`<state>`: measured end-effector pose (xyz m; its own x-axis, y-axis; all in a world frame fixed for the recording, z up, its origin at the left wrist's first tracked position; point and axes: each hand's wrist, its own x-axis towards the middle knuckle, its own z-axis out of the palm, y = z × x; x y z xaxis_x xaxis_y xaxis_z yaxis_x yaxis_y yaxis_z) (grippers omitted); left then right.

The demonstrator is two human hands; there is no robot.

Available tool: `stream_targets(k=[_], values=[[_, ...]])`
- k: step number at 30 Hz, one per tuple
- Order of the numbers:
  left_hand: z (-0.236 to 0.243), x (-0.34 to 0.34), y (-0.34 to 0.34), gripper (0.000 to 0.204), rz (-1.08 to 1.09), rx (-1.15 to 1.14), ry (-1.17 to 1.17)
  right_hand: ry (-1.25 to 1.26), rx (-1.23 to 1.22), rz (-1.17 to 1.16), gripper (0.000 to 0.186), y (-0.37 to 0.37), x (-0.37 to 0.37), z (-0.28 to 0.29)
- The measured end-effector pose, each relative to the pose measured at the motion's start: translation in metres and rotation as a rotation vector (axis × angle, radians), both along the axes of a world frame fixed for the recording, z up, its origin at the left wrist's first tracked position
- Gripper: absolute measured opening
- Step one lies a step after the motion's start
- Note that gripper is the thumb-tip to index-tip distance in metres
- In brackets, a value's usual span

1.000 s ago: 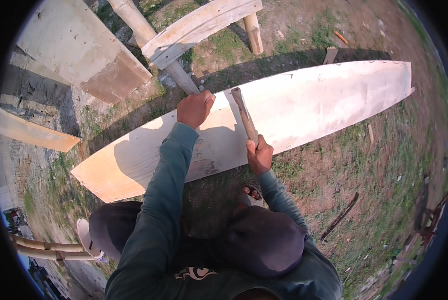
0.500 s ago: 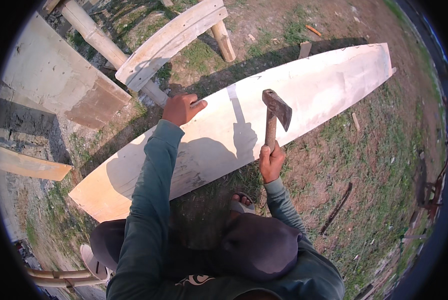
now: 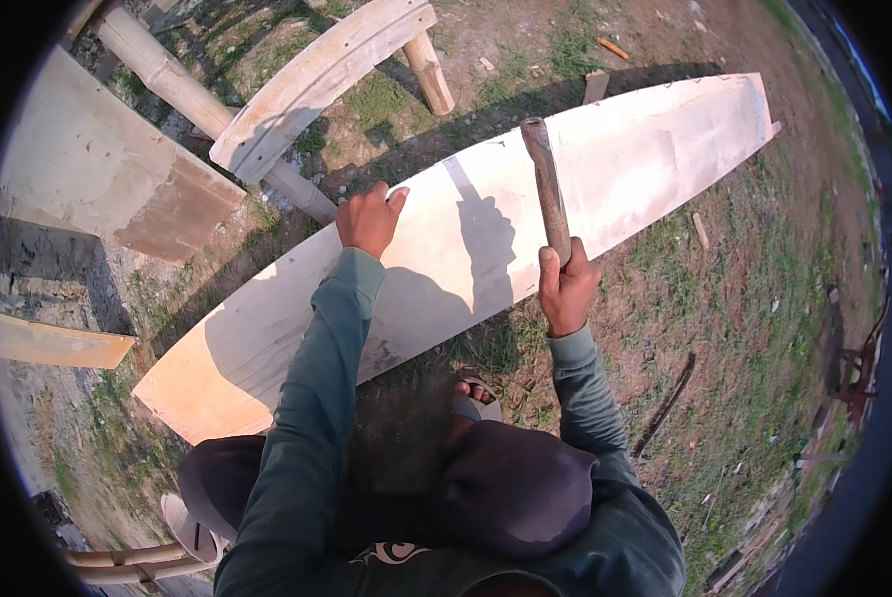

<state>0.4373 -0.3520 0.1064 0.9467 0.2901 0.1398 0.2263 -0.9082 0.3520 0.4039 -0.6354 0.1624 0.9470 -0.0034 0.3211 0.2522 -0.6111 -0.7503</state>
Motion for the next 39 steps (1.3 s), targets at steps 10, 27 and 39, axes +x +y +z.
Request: stream_targets(k=[10, 27, 39], values=[[0.007, 0.005, 0.001, 0.044, -0.048, -0.036, 0.008, -0.018, 0.0, -0.147, 0.036, -0.01, 0.026, -0.052], [0.01, -0.003, -0.008, 0.049, -0.051, -0.055, 0.041, -0.102, 0.371, 0.046, 0.047, -0.031, 0.009, -0.122], [0.007, -0.001, -0.007, 0.049, -0.047, -0.026, -0.008, 0.592, 0.802, -0.059, 0.046, 0.041, 0.008, -0.089]])
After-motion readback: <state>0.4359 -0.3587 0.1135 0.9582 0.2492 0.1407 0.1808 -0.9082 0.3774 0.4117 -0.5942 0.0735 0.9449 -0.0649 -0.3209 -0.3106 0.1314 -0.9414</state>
